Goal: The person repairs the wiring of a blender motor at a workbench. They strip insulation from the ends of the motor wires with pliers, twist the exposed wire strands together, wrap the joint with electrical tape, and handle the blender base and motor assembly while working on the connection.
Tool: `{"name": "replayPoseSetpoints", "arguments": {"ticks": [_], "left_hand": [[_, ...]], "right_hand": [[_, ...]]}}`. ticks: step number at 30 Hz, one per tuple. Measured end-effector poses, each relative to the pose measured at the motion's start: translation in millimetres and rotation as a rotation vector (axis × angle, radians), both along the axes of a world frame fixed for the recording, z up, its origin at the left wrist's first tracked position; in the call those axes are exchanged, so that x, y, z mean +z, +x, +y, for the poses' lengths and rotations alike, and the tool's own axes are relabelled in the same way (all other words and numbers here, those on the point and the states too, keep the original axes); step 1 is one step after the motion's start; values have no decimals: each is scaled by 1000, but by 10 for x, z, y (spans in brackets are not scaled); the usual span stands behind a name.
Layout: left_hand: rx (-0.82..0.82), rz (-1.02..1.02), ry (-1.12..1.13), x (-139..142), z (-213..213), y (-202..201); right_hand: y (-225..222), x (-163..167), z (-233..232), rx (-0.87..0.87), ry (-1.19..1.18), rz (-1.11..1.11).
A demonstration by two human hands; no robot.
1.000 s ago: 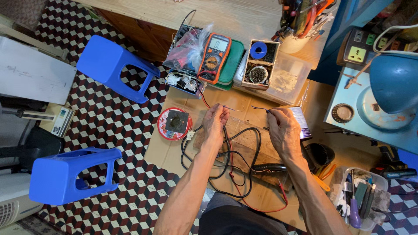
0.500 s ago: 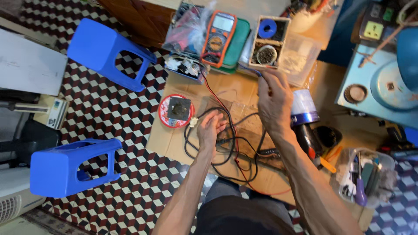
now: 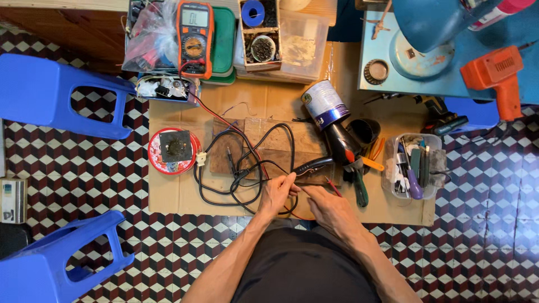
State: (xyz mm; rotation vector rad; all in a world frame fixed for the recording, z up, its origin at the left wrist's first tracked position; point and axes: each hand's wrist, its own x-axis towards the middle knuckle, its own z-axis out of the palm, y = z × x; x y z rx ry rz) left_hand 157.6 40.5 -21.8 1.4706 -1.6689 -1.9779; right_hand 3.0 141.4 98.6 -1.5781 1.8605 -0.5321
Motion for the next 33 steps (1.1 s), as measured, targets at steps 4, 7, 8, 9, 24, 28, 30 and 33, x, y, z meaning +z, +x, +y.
{"name": "replayPoseSetpoints", "arguments": {"ticks": [4,7,8,9,24,28,30,33], "left_hand": [[-42,-144,-82,326,-98,-251],[-85,-137,-155,472,-96,-534],[-154,-114,-313,475,-104,-635],[-224,-90,-471,455,-119,-739],[-602,-151,-468,21,-200,-1359],[-581,-88,-557,-33,-147,-1273],[-619,-96,-552,-40,-127,-1192],[-660,-89,-530,-21,-110,-1072]], "right_hand": [[-360,-226,867,-253,195,33],[-517,-268,1269,-409,215,38],[-552,-257,1349,-464,229,23],[-570,-239,1413,-517,243,-3],[-373,-712,2573,-886,626,-49],[-333,-906,2604,-884,793,-75],[-301,-950,2577,-871,732,-67],[-265,-973,2446,-827,597,-50]]}}
